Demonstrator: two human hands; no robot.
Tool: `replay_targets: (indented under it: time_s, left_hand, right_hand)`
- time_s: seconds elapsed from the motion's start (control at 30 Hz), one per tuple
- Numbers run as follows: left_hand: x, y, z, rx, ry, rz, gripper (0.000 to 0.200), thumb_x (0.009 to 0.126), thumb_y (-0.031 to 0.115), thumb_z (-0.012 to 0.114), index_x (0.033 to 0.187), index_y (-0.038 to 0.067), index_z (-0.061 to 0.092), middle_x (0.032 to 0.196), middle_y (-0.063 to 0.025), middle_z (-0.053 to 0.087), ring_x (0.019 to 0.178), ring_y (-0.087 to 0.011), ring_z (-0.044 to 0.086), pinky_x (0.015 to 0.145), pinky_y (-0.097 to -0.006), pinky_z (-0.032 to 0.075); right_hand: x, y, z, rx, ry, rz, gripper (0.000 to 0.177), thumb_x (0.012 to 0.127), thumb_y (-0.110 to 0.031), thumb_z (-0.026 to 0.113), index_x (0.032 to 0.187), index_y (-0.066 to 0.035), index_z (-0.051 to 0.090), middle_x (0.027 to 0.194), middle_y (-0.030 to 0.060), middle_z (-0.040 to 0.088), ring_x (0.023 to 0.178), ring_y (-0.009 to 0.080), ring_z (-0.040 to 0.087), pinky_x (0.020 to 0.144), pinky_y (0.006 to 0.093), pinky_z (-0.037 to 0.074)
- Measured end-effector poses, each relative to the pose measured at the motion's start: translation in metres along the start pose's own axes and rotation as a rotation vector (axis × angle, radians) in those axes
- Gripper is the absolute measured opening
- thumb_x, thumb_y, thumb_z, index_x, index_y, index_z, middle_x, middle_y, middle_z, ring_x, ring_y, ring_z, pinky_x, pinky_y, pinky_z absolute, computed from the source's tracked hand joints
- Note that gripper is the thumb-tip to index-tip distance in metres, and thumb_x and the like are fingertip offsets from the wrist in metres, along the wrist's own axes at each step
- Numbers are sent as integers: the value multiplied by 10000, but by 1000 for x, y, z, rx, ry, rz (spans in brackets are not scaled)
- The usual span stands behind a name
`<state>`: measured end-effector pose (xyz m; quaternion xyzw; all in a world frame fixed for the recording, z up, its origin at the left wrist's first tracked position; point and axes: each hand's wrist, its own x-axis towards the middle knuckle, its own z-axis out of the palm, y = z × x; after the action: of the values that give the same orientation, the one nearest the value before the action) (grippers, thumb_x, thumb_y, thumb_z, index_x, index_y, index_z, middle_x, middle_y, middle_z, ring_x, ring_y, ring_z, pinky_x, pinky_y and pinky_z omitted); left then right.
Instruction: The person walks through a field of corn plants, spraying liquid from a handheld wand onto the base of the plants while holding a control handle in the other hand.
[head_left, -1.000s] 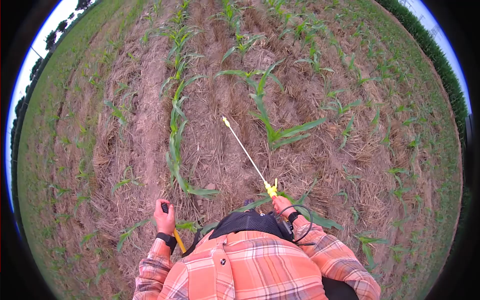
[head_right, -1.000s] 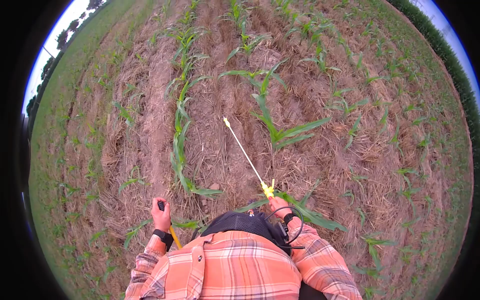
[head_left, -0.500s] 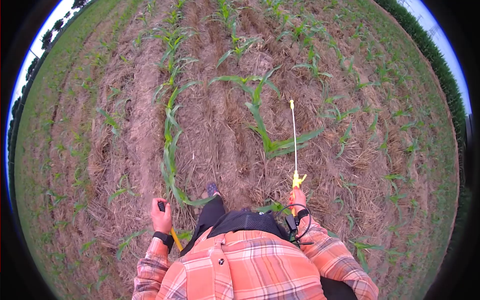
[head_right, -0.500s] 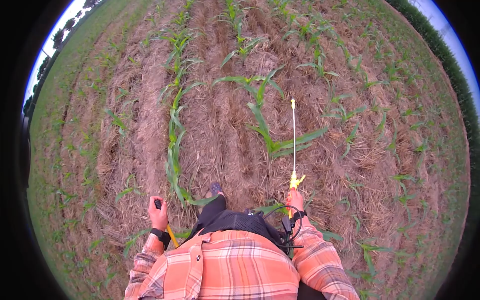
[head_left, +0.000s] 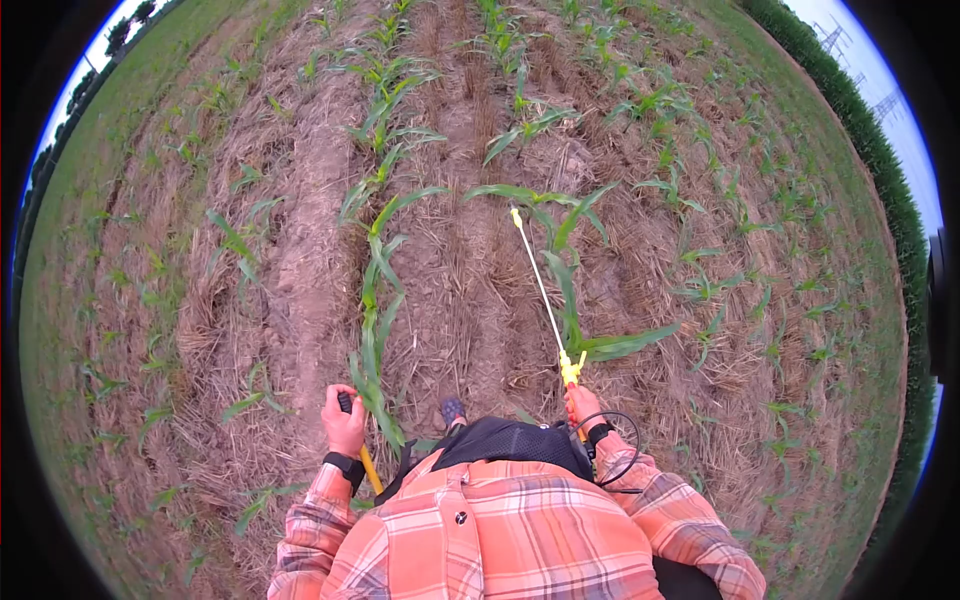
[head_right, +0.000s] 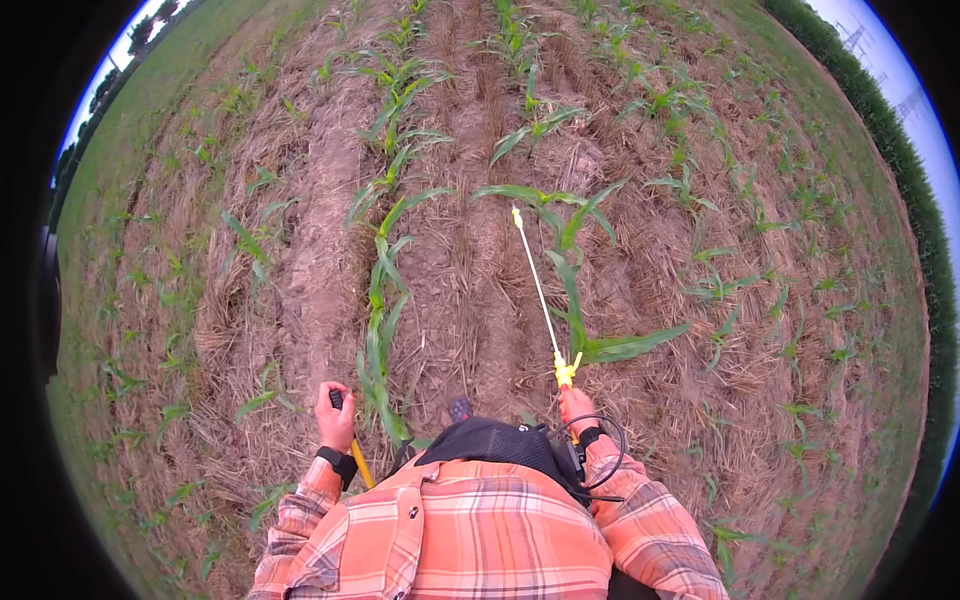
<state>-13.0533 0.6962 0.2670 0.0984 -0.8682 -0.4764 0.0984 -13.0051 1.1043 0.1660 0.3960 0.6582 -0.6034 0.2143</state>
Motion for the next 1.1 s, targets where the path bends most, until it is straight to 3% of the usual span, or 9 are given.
replay_targets:
  time_s: [0.03, 0.1, 0.53, 0.77, 1.1]
  left_hand:
    - [6, -3, -1, 0, 2, -6, 102, 700, 37, 536, 778, 45, 470, 561, -50, 434, 478, -122, 416, 457, -270, 347]
    - [13, -8, -3, 9, -6, -45, 103, 698, 39, 537, 776, 46, 471, 568, -55, 437, 493, -133, 429, 472, -277, 354]
    - [74, -18, 1, -18, 71, -177, 105, 700, 41, 539, 775, 48, 465, 551, -49, 432, 483, -146, 435, 465, -282, 357]
    - [137, 16, 40, 75, 69, -105, 109, 701, 39, 539, 779, 45, 463, 545, -41, 432, 473, -133, 423, 455, -279, 351]
    - [217, 89, 84, 27, -26, -86, 107, 715, 42, 534, 781, 50, 450, 571, 5, 399, 503, -78, 384, 461, -232, 326]
  right_hand:
    - [7, -4, 10, -6, -2, 2, 337, 839, -379, 419, 711, -72, 475, 494, -10, 414, 355, 77, 356, 336, 226, 294]
    - [11, -16, 29, -260, -46, -191, 333, 843, -364, 417, 708, -66, 482, 504, -9, 434, 380, 78, 375, 363, 228, 310]
    - [64, -101, 90, -509, -533, -200, 365, 812, -382, 493, 750, -25, 535, 548, 16, 492, 495, 92, 433, 449, 265, 345]
    - [126, -136, 70, -434, -454, -227, 365, 816, -389, 478, 744, -35, 527, 534, 9, 477, 456, 94, 419, 421, 254, 333]
    - [172, -188, -1, -39, -154, 9, 351, 837, -411, 419, 712, -88, 476, 479, -13, 415, 343, 87, 360, 316, 229, 286]
